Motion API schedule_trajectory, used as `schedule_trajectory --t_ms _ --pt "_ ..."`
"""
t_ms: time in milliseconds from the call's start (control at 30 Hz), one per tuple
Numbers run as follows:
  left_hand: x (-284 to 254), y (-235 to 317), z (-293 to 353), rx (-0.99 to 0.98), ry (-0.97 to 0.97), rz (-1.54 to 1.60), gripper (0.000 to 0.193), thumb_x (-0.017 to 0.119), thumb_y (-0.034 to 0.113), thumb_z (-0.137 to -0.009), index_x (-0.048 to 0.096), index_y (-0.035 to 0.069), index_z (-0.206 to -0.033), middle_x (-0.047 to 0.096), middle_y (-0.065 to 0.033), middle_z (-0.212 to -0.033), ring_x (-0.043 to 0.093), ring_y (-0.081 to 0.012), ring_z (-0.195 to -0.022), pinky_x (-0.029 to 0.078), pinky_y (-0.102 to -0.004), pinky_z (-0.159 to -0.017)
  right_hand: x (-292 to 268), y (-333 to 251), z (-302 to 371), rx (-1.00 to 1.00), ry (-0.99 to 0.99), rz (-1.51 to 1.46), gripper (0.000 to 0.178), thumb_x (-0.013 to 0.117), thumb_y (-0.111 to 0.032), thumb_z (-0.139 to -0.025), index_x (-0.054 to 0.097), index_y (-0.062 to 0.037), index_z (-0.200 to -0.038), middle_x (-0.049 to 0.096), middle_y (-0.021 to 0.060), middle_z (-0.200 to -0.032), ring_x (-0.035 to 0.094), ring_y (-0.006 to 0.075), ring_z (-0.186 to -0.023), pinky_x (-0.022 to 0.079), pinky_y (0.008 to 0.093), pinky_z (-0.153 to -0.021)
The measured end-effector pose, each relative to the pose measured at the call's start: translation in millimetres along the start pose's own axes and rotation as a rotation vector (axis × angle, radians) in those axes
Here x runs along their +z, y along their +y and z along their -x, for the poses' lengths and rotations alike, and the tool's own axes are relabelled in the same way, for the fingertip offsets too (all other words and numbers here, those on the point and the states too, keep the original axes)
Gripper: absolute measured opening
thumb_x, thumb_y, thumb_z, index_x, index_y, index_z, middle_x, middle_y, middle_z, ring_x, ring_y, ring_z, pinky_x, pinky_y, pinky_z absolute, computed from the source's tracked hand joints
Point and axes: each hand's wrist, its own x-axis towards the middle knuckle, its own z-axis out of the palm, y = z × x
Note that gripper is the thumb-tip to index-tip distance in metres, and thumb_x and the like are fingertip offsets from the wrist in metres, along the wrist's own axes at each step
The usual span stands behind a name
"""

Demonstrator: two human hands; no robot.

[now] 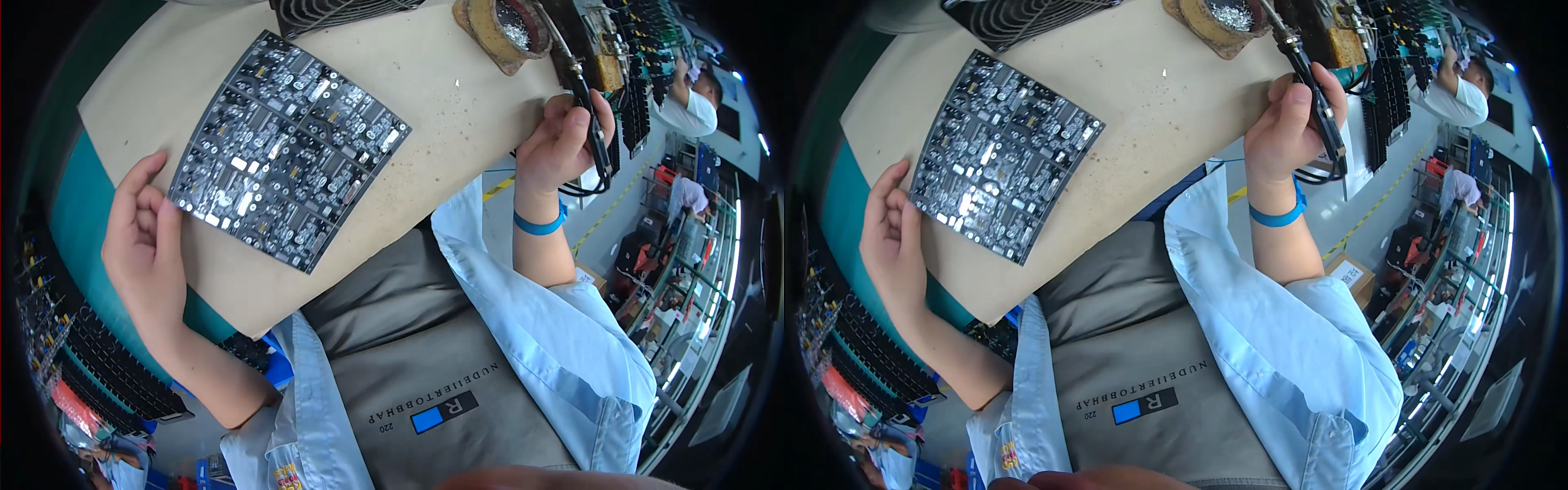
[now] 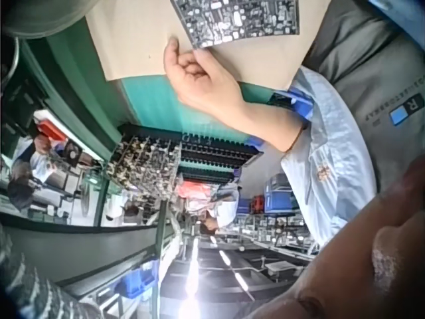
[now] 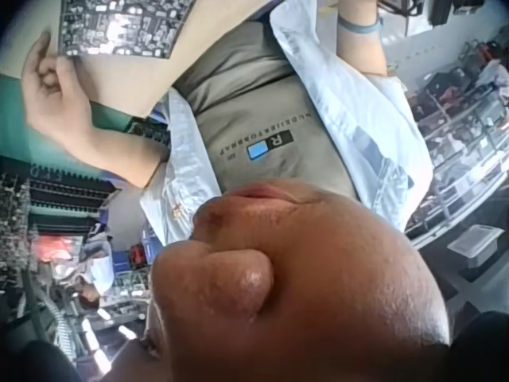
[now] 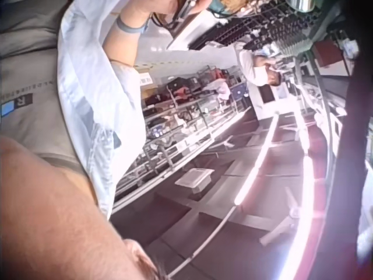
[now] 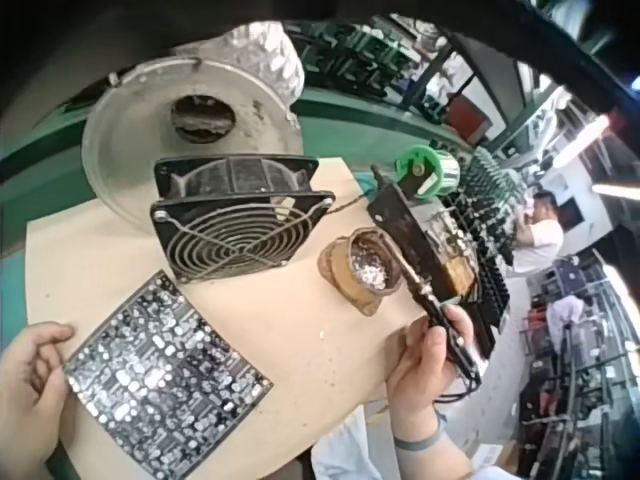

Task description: The person solders components onto a circuit board using a soldering iron, then sets the soldering iron down.

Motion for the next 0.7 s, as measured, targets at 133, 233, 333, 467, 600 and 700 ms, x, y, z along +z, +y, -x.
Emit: schedule_trajectory --t_ms 133,233,333,467,600,700 --pt "25.2 -4.7 -4.0 -0.013 0.033 0.064 0.037 0.064 -0.006 -0.093 0.066 0.0 -0.129 0.049 0.0055 -0.08 0.044 -0.0011 -0.068 0.036 -0.0165 -0.061 -16.6 21.1 -4.5 0.012 -0.002 -0.032 0.033 0.063 -0.01 -0.098 0.054 -0.0012 -0.129 0.064 0.0102 -0.092 0.055 0.0151 -0.076 0.046 0.029 -0.071" --pt "46.0 -10.0 -14.0 0.048 -0.005 0.117 0.032 0.066 -0.002 -0.093 0.066 -0.001 -0.126 0.05 0.0046 -0.079 0.046 -0.0031 -0.069 0.038 -0.0187 -0.061 -34.2 29.8 -10.8 0.153 -0.009 -0.182 0.035 0.059 -0.013 -0.102 0.053 0.0003 -0.134 0.066 0.0121 -0.095 0.059 0.0166 -0.079 0.048 0.0295 -0.073" --pt "48.9 -8.5 -15.0 0.096 -0.006 0.075 0.031 0.067 0.0 -0.093 0.067 -0.001 -0.124 0.052 0.0039 -0.079 0.047 -0.0034 -0.068 0.04 -0.0195 -0.061 -29.4 20.3 -10.1 0.256 0.103 -0.297 0.034 0.057 -0.015 -0.103 0.054 0.0009 -0.133 0.067 0.0128 -0.094 0.06 0.0168 -0.081 0.049 0.0295 -0.074" --pt "63.3 -14.5 -21.1 0.114 0.016 0.055 0.03 0.069 0.002 -0.092 0.068 -0.002 -0.122 0.055 0.0028 -0.08 0.049 -0.004 -0.068 0.043 -0.0201 -0.062 -34.1 25.1 13.6 0.419 0.21 -0.081 0.033 0.065 -0.015 -0.1 0.058 -0.003 -0.13 0.065 0.0043 -0.091 0.059 0.009 -0.075 0.046 0.0233 -0.066" --pt "73.6 -17.2 -40.6 0.059 0.022 0.017 0.031 0.071 0.005 -0.092 0.068 -0.001 -0.122 0.06 0.0014 -0.083 0.052 -0.0046 -0.069 0.047 -0.0207 -0.064 -26.0 35.4 5.0 0.417 0.222 -0.108 0.025 0.069 -0.011 -0.097 0.065 -0.0026 -0.12 0.06 -0.001 -0.081 0.056 0.0079 -0.07 0.045 0.0233 -0.063" --pt "87.0 -22.3 -47.1 0.079 0.023 0.019 0.03 0.071 0.005 -0.092 0.068 -0.002 -0.121 0.062 0.0013 -0.084 0.053 -0.0048 -0.07 0.048 -0.0211 -0.065 -23.7 46.0 -1.0 0.491 0.31 -0.28 0.024 0.067 -0.014 -0.099 0.064 -0.0021 -0.119 0.061 0.0002 -0.081 0.057 0.0098 -0.07 0.048 0.0254 -0.064"
